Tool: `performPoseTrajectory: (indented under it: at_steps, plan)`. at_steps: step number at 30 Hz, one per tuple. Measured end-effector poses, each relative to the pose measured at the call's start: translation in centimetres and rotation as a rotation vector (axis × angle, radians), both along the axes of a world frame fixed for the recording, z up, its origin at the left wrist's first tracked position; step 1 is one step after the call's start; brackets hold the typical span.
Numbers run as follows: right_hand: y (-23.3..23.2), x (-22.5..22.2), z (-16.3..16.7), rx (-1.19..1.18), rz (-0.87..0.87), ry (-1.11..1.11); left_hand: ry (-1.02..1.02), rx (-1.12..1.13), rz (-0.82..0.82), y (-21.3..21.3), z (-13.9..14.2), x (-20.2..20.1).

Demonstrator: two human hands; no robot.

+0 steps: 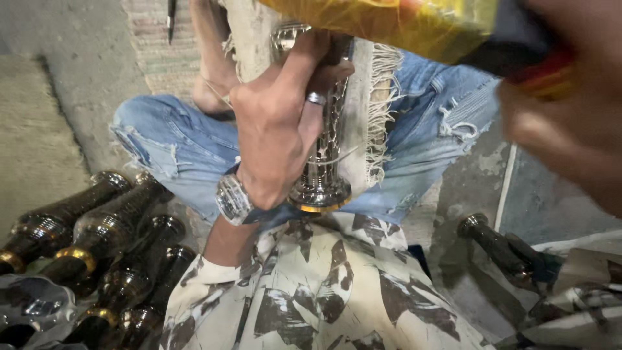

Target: The person sits on the floor holding a brass vase upright and uses a steel punch and a yellow mallet to hammer a decorative pattern into the vase surface, repositioning the punch repeatedly around the body of the vessel.

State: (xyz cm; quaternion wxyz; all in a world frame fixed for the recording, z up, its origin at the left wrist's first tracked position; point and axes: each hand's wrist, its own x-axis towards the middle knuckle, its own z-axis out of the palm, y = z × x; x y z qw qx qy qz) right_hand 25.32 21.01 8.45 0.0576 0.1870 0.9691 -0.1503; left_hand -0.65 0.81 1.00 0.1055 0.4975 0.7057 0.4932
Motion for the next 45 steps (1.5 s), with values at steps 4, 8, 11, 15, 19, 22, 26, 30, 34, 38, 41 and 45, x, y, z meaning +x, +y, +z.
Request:
performPoseTrajectory:
  at_steps: [4,8,11,15,19,22,26,30,34,38,41,45]
  plan:
    - [0.1,0.3,-0.2,-0.029,-0.063,-0.005,-0.002,-0.045,-0.004,-0.1,-0.1,-0.2]
    - [0.3,0.8,-0.8,-0.037,-0.107,0.014,-0.019,-0.016,0.012,0.3,-0.1,-0.1]
    - [0.4,1.2,-1.3,-0.048,-0.124,0.01,-0.025,0.006,0.002,0.2,0.0,0.0]
    - [0.5,1.8,-2.0,-0.048,-0.181,0.024,-0.025,0.016,-0.017,0.1,0.2,-0.1]
    - [1.0,2.5,-2.3,-0.086,-0.284,0.013,-0.072,-0.007,-0.011,0.2,0.7,-0.2]
    - [1.2,3.2,-2.8,-0.108,-0.359,0.024,-0.061,-0.006,0.003,0.3,1.3,0.0]
    - [1.3,4.2,-3.6,-0.139,-0.441,0.026,-0.054,-0.087,0.006,0.7,1.2,-0.1]
    - [0.9,4.8,-4.1,-0.177,-0.595,0.023,0.035,-0.008,0.031,0.7,0.8,0.0]
    - [0.4,3.3,-3.3,-0.194,-0.534,0.074,0.06,-0.001,0.029,0.4,0.5,0.2]
    - [-0.1,-0.7,-0.2,-0.226,-0.17,0.187,0.042,-0.044,-0.006,0.3,0.4,0.0]
    - [-1.3,-3.6,2.9,-0.184,-0.125,0.085,0.033,-0.118,0.0,0.5,0.3,0.0]
    - [-2.5,-6.0,4.9,-0.16,-0.107,0.036,0.038,-0.092,-0.012,0.3,0.4,0.0]
